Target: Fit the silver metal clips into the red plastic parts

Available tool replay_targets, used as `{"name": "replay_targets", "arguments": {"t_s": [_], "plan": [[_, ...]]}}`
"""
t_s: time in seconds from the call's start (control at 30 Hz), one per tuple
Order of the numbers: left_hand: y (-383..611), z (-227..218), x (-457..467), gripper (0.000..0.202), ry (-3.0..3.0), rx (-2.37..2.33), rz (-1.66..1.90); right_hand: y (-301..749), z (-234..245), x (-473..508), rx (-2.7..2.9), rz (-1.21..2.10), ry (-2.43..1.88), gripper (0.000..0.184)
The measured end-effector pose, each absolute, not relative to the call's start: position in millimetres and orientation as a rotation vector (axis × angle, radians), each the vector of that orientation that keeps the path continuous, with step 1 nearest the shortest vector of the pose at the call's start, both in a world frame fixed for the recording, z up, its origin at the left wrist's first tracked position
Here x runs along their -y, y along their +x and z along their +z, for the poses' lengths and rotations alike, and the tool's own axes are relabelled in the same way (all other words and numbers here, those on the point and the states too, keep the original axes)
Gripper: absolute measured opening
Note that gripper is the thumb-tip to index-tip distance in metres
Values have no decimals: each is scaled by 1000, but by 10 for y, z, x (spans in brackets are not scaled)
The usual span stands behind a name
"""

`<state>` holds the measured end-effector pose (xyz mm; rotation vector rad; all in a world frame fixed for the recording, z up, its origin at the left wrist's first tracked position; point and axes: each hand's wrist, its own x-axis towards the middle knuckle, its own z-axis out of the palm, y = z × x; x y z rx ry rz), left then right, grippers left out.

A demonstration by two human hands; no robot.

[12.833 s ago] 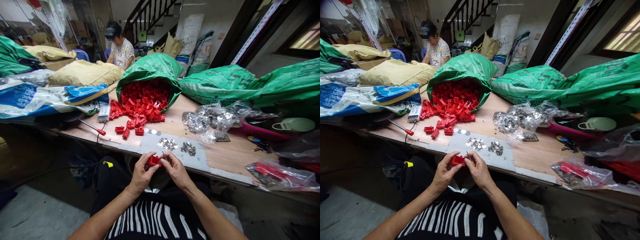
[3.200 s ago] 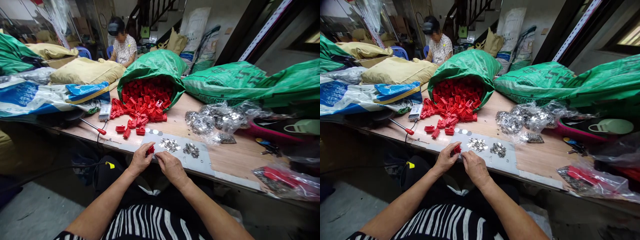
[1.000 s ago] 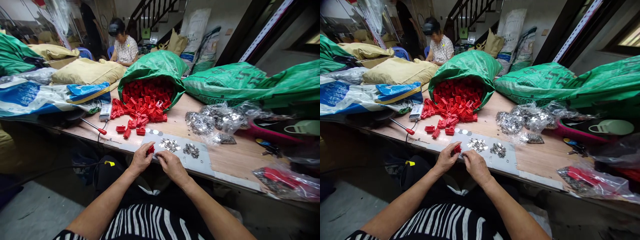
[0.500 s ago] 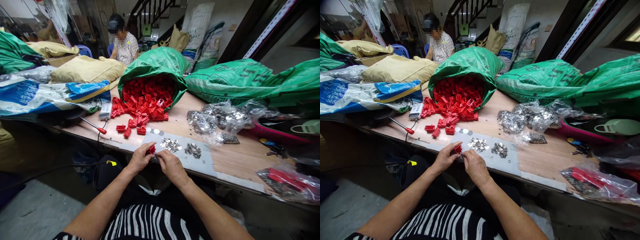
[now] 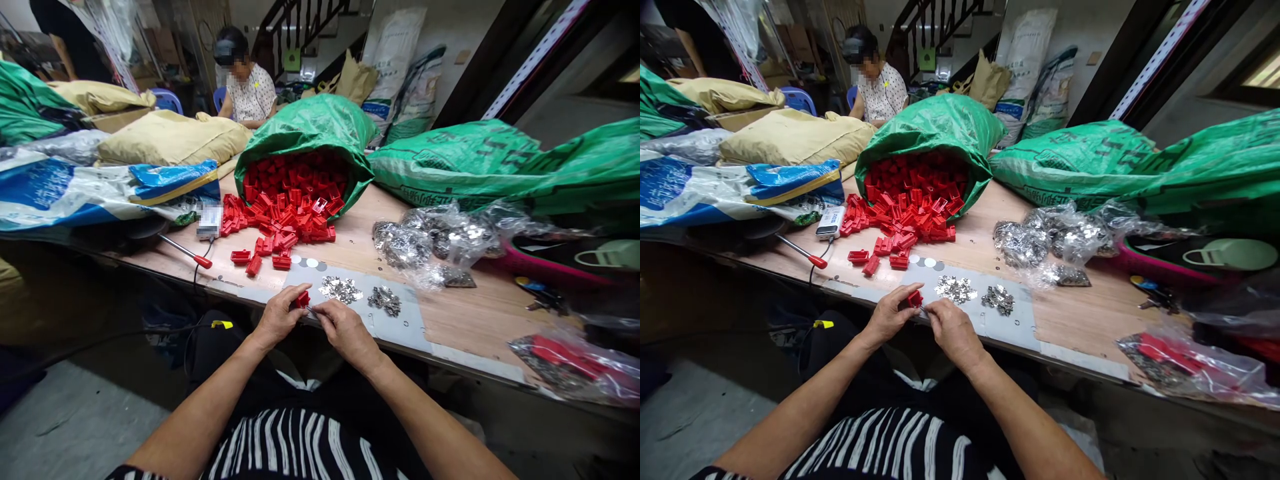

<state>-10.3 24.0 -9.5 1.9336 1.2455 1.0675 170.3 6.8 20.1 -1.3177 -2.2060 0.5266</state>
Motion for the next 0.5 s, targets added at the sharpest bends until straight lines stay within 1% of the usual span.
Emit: {"name": "replay_targets", "arguments": {"t_s": [0.2, 0.4, 0.5], "plan": [[-99, -102, -237, 58, 1950, -1241, 1072, 1681, 211, -53, 2238, 510, -1345, 20], [-97, -109, -245, 60, 1975, -1253, 1068, 1570, 210, -42, 2260, 389, -1448, 18], [-108, -115, -263, 59, 1964, -1254, 1066, 1556, 204, -61, 2240, 395, -1458, 18]]}}
